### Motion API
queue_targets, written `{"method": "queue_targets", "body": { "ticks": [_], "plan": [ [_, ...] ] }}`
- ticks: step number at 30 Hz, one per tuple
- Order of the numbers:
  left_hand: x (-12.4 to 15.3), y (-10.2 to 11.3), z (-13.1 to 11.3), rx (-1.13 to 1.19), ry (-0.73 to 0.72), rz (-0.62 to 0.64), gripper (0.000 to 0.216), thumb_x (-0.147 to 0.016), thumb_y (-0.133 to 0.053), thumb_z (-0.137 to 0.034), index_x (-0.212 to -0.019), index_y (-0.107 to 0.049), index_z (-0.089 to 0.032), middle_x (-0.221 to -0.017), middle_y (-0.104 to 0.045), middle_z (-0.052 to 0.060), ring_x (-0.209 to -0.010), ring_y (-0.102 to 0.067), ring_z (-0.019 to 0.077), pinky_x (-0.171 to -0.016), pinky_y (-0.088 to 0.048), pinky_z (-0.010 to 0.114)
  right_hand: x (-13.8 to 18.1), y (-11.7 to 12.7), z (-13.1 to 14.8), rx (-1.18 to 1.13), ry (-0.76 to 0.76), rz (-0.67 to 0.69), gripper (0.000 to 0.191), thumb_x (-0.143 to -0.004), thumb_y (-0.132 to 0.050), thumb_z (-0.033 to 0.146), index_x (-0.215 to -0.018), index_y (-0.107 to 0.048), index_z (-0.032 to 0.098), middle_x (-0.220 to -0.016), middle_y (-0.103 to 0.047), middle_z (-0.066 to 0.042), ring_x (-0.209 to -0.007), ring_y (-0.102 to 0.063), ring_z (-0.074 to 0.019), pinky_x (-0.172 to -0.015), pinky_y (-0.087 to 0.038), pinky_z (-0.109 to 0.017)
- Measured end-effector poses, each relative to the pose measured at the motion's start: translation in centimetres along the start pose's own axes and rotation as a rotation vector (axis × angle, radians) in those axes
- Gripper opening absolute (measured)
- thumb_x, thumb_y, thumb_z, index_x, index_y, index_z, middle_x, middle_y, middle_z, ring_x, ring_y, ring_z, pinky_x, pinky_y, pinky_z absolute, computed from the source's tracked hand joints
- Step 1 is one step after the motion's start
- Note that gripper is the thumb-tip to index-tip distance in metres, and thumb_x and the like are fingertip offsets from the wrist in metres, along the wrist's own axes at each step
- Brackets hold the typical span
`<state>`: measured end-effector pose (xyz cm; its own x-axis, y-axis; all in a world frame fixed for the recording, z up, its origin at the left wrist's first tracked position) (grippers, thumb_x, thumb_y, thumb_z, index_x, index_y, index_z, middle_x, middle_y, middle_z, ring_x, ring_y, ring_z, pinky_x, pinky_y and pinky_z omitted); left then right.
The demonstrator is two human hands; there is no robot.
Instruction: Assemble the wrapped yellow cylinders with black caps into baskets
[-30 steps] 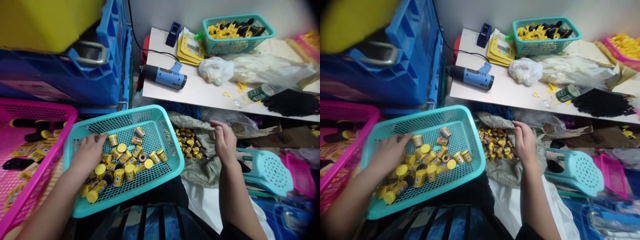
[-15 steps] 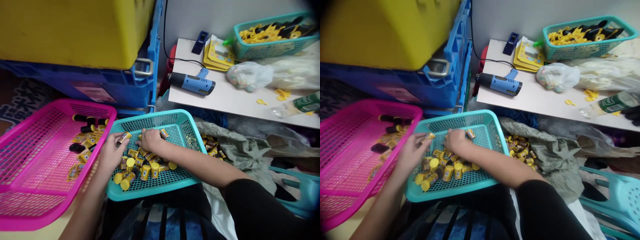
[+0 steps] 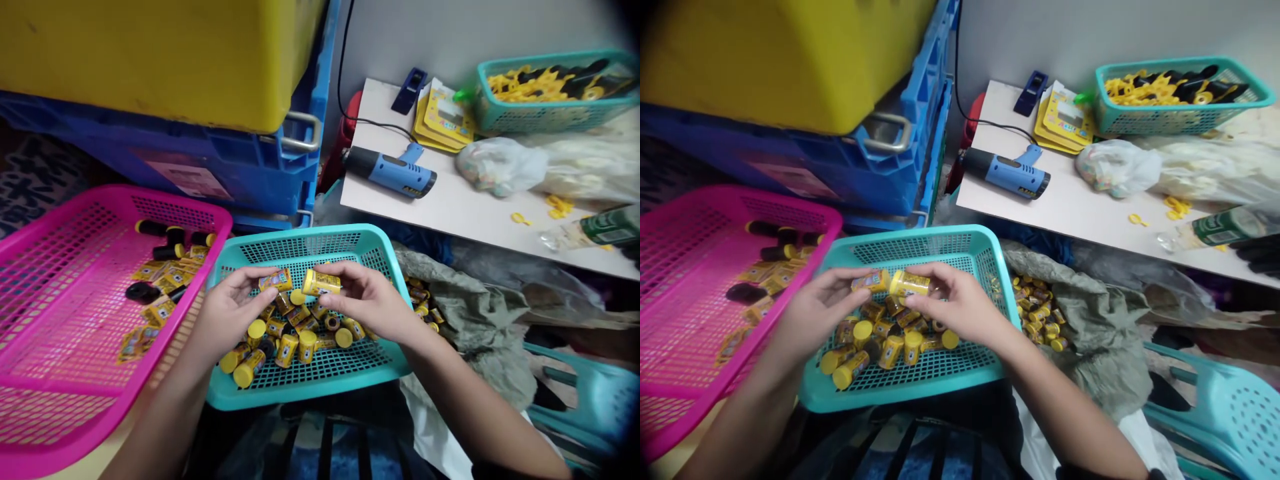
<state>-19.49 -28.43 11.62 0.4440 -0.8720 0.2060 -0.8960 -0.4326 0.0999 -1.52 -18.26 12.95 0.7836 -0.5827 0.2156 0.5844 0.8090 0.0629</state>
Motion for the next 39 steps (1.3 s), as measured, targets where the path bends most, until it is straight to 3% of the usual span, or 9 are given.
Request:
{"method": "queue_targets", "body": {
  "ticks": [3,7,10,13,17,22,26,31,39],
  "plan": [
    [-0.4,-0.7,0.3,0.000,-0.041,-0.013,0.032,-0.069,-0.080,-0.036,-0.090,-0.065,-0.018,-0.101,-0.074,0.008,-0.101,-0.069,0.0248,-0.088,-0.058,0.040,1.0,0.4,-0.5,-0.095,0.002,-0.099,0.044,-0.071,-0.080,0.042,-0.103,-0.060,0.019,-0.075,-0.059,0.002,-0.059,-0.053,-0.0071,-0.055,-0.048,-0.021],
    [-1.4,-0.9,1.3,-0.033,-0.044,-0.028,0.035,-0.068,-0.080,-0.037,-0.090,-0.061,-0.018,-0.100,-0.072,0.009,-0.102,-0.068,0.0256,-0.086,-0.058,0.040,1.1,1.3,-1.1,-0.016,0.039,-0.143,0.042,-0.072,-0.079,0.045,-0.095,-0.055,0.019,-0.073,-0.058,0.002,-0.061,-0.054,-0.0088,-0.057,-0.047,-0.023],
    [-2.2,0.0,2.3,-0.174,-0.016,-0.031,0.040,-0.072,-0.073,-0.041,-0.101,-0.059,-0.018,-0.117,-0.069,0.013,-0.111,-0.065,0.0274,-0.094,-0.054,0.045,0.7,2.8,-1.5,0.317,0.051,-0.214,0.037,-0.080,-0.071,0.046,-0.100,-0.057,0.018,-0.088,-0.064,-0.004,-0.076,-0.060,-0.0154,-0.072,-0.051,-0.032],
    [-2.3,1.1,3.4,-0.582,-0.021,0.062,0.047,-0.075,-0.067,-0.037,-0.117,-0.058,-0.018,-0.137,-0.058,0.016,-0.129,-0.052,0.0317,-0.108,-0.040,0.052,-0.2,2.9,-1.4,0.795,0.058,-0.260,0.035,-0.087,-0.066,0.036,-0.114,-0.059,0.015,-0.115,-0.063,-0.015,-0.106,-0.057,-0.0282,-0.091,-0.047,-0.046],
    [-1.3,0.9,5.7,-0.944,0.065,0.370,0.037,-0.078,-0.056,-0.026,-0.113,-0.067,-0.019,-0.123,-0.069,0.017,-0.118,-0.061,0.0343,-0.103,-0.043,0.051,-2.6,-2.1,-1.7,1.120,0.132,0.048,0.033,-0.093,-0.057,0.031,-0.119,-0.062,0.011,-0.121,-0.061,-0.017,-0.114,-0.053,-0.0332,-0.095,-0.044,-0.049],
    [-1.4,-0.1,6.1,-0.941,0.078,0.436,0.031,-0.074,-0.063,-0.034,-0.100,-0.073,-0.021,-0.102,-0.075,0.015,-0.102,-0.068,0.0358,-0.089,-0.051,0.046,-5.4,-6.2,-3.9,1.175,0.028,0.375,0.031,-0.085,-0.070,0.029,-0.110,-0.069,0.010,-0.104,-0.068,-0.019,-0.103,-0.060,-0.0324,-0.088,-0.047,-0.045],
    [-1.5,-0.4,5.6,-0.841,0.031,0.432,0.030,-0.074,-0.064,-0.038,-0.098,-0.074,-0.024,-0.099,-0.075,0.010,-0.099,-0.069,0.0312,-0.086,-0.053,0.041,-5.0,-3.7,-3.9,0.868,0.043,0.341,0.028,-0.087,-0.064,0.021,-0.115,-0.066,0.018,-0.104,-0.069,-0.008,-0.086,-0.063,-0.0166,-0.079,-0.050,-0.031],
    [-0.8,-0.7,4.6,-0.309,0.157,0.427,0.034,-0.075,-0.066,-0.038,-0.105,-0.070,-0.023,-0.100,-0.075,0.007,-0.091,-0.072,0.0252,-0.081,-0.057,0.040,-1.4,-0.6,-3.4,0.125,-0.038,0.195,0.041,-0.079,-0.073,0.039,-0.114,-0.062,0.019,-0.095,-0.065,-0.002,-0.064,-0.054,-0.0073,-0.058,-0.049,-0.022],
    [0.9,-1.9,-0.1,-0.064,0.123,0.255,0.031,-0.062,-0.079,-0.028,-0.083,-0.058,-0.020,-0.078,-0.068,0.001,-0.072,-0.070,0.0172,-0.065,-0.059,0.028,1.3,-0.1,-2.7,-0.161,0.154,0.000,0.034,-0.074,-0.081,0.030,-0.099,-0.058,0.022,-0.102,-0.059,-0.001,-0.095,-0.061,-0.0109,-0.086,-0.054,-0.026]
  ]
}}
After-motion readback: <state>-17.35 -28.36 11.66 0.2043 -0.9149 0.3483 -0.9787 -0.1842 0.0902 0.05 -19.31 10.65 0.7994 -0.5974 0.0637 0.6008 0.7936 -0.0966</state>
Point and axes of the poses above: each hand's wrist, its own x-axis away from the middle knuckle, its own y-axis out of the back of the hand, z = x × y, the point moved 6 cm from there along -x, towards the middle knuckle
